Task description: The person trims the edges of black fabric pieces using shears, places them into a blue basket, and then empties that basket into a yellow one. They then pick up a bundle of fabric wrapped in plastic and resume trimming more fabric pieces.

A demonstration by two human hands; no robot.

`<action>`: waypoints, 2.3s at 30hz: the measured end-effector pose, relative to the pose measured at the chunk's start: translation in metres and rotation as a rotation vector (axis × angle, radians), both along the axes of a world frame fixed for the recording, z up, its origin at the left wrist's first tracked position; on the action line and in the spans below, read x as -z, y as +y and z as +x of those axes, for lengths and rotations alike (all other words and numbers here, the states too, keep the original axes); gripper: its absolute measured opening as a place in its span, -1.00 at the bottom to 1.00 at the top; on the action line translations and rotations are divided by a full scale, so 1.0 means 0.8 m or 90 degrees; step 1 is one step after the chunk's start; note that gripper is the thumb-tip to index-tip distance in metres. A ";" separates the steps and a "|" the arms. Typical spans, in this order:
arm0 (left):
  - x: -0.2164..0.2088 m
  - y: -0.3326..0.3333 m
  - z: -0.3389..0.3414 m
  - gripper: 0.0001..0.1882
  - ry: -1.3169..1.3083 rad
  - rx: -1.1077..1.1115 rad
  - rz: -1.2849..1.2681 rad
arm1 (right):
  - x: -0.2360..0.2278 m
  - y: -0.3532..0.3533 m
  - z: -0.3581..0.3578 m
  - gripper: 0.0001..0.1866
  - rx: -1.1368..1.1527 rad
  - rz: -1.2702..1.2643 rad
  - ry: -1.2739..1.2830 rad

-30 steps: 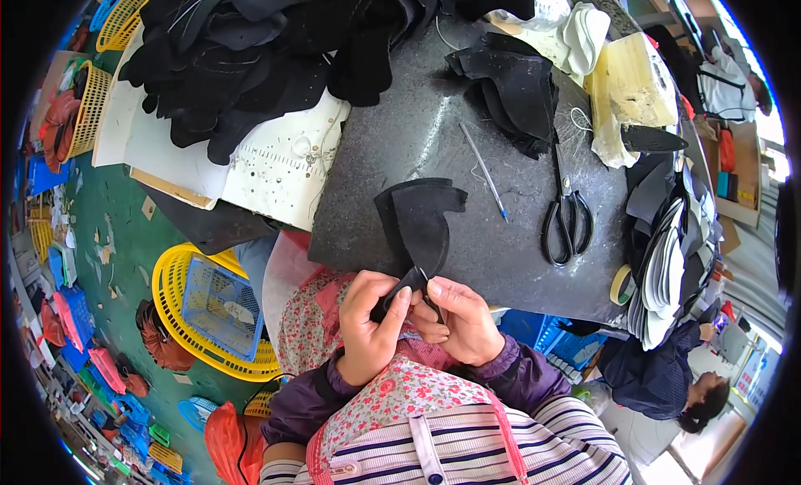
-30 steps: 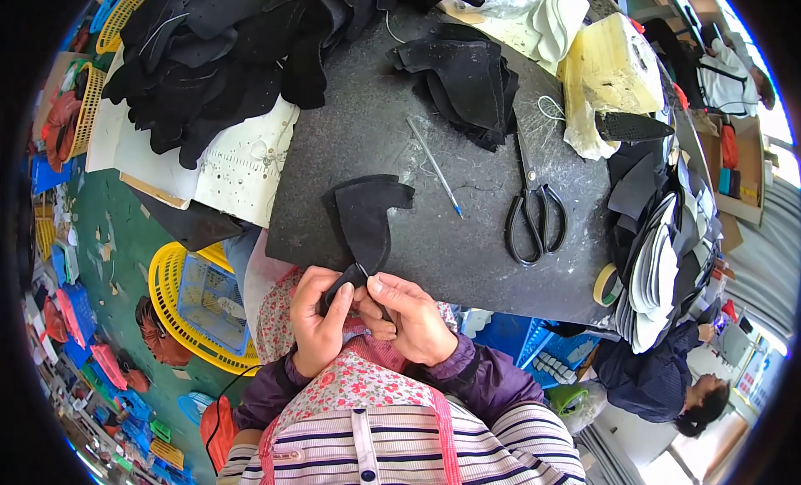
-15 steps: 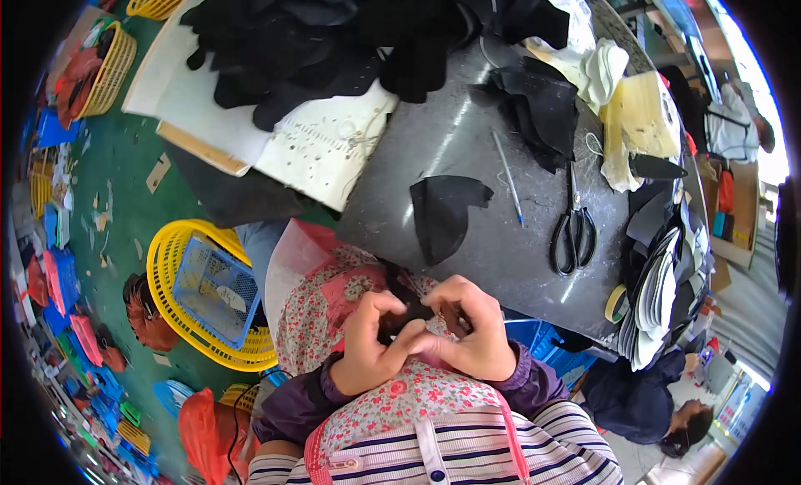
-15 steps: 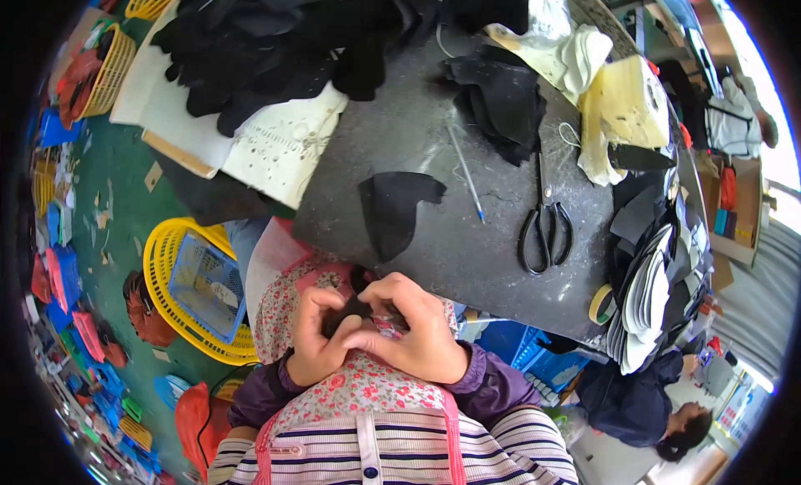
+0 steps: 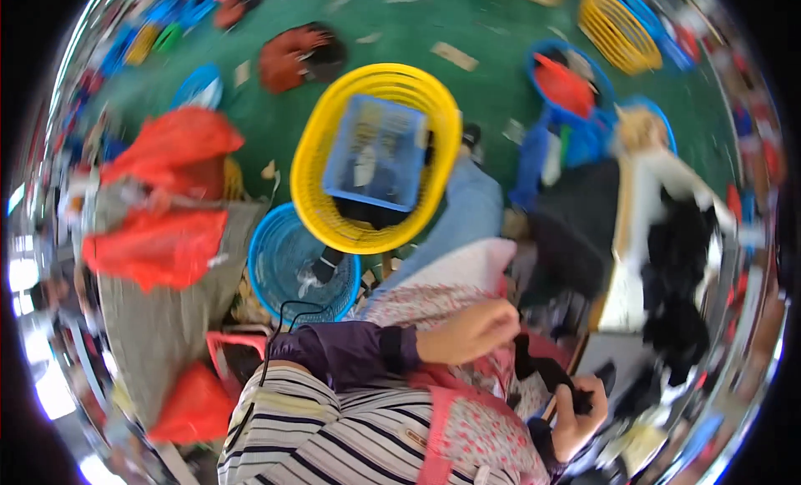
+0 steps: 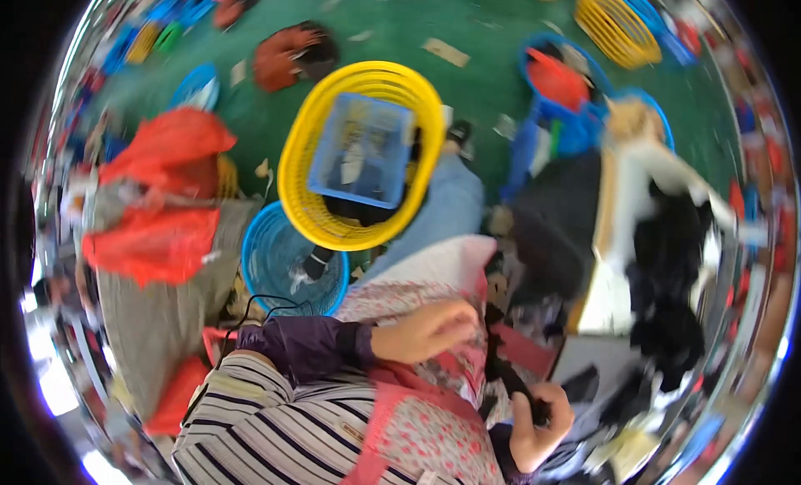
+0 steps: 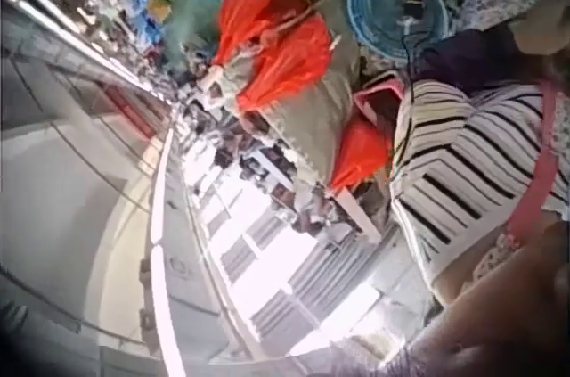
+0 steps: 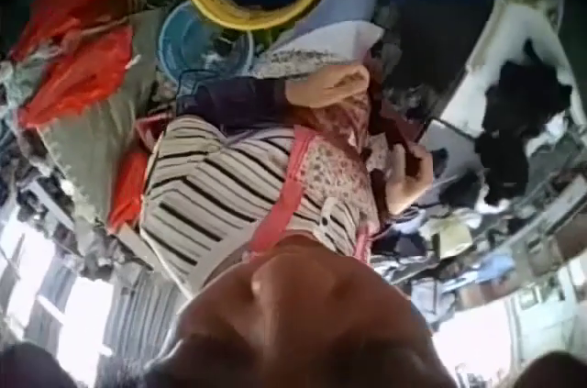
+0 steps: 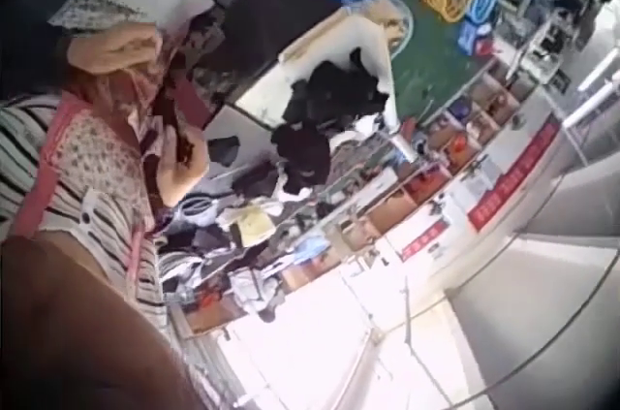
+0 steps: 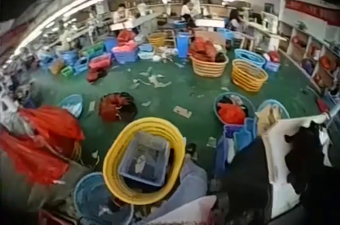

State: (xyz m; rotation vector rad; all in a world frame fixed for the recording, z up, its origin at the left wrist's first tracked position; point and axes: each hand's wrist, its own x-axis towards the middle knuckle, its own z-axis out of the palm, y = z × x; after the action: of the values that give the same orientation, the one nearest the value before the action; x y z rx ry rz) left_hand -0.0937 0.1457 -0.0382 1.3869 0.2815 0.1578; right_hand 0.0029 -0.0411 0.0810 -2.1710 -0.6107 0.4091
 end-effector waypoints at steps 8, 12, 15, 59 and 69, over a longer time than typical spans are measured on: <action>0.290 0.111 -0.207 -0.53 0.551 -0.739 0.105 | 0.045 0.141 0.012 -0.84 -0.198 -0.176 -0.090; 0.425 0.113 -0.257 -0.37 0.665 -0.870 -0.106 | 0.056 0.231 -0.012 -0.85 -0.372 -0.227 0.004; 0.506 0.130 -0.255 -0.31 0.583 -0.949 -0.245 | 0.077 0.281 -0.027 -0.80 -0.386 -0.290 0.079; 0.715 0.200 -0.252 -0.02 0.742 -0.779 0.068 | 0.264 0.416 -0.001 -0.87 -0.115 -0.644 0.584; 0.791 0.233 -0.296 0.02 1.139 -0.680 -0.091 | 0.263 0.396 0.014 -0.82 -0.129 -0.621 0.605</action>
State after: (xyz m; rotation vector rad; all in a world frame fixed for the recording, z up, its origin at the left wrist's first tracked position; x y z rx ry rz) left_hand -0.3303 0.3319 -0.6708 0.7246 2.4304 -0.2864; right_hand 0.0139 0.2760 -0.1294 -2.3506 -0.0442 2.0197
